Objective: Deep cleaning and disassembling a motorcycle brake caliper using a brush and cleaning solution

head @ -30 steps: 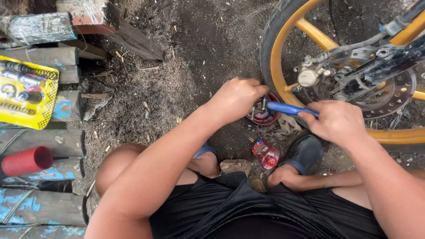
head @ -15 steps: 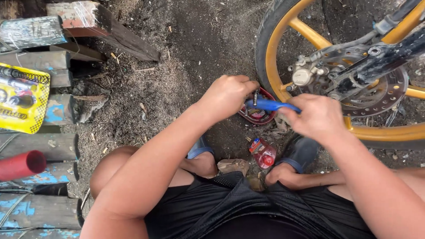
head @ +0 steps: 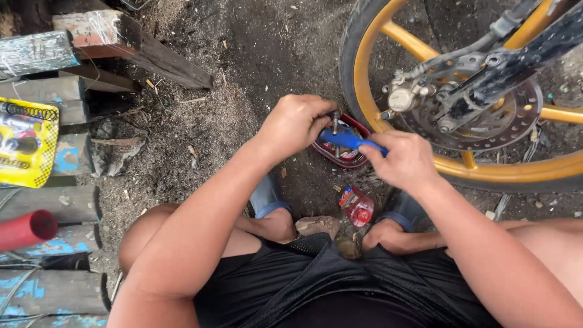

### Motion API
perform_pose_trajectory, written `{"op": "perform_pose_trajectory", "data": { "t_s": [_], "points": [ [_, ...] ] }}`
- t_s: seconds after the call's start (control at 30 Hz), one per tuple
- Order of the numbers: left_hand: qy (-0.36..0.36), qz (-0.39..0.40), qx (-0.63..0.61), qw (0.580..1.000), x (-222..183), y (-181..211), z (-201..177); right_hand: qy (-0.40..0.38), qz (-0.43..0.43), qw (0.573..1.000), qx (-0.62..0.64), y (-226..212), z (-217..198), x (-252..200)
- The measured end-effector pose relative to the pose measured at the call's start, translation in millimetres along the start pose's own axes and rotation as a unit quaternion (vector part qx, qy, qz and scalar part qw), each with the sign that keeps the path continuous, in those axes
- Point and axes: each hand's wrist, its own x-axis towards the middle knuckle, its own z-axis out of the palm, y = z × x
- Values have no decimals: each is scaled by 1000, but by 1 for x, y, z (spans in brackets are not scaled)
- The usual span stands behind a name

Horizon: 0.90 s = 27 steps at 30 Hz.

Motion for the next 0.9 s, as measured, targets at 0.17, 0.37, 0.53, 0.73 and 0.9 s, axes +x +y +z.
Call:
{"op": "perform_pose_trajectory", "data": {
  "t_s": [0.17, 0.37, 0.53, 0.73, 0.9],
  "points": [
    [14, -26, 13, 999, -9, -11, -13, -31, 97, 994, 45, 25, -2, -18],
    [40, -48, -25, 998, -9, -9, -4, 67, 70, 979, 180, 8, 35, -19],
    [73, -75, -52, 993, -7, -12, -13, -38, 192, 976, 92, 16, 42, -25],
    [66, -59, -52, 995, -9, -19, 1, 96, 57, 970, 214, -15, 29, -11],
    [66, -95, -45, 992, -16, -31, 1, 81, 98, 974, 187, -9, 41, -15]
  ]
}}
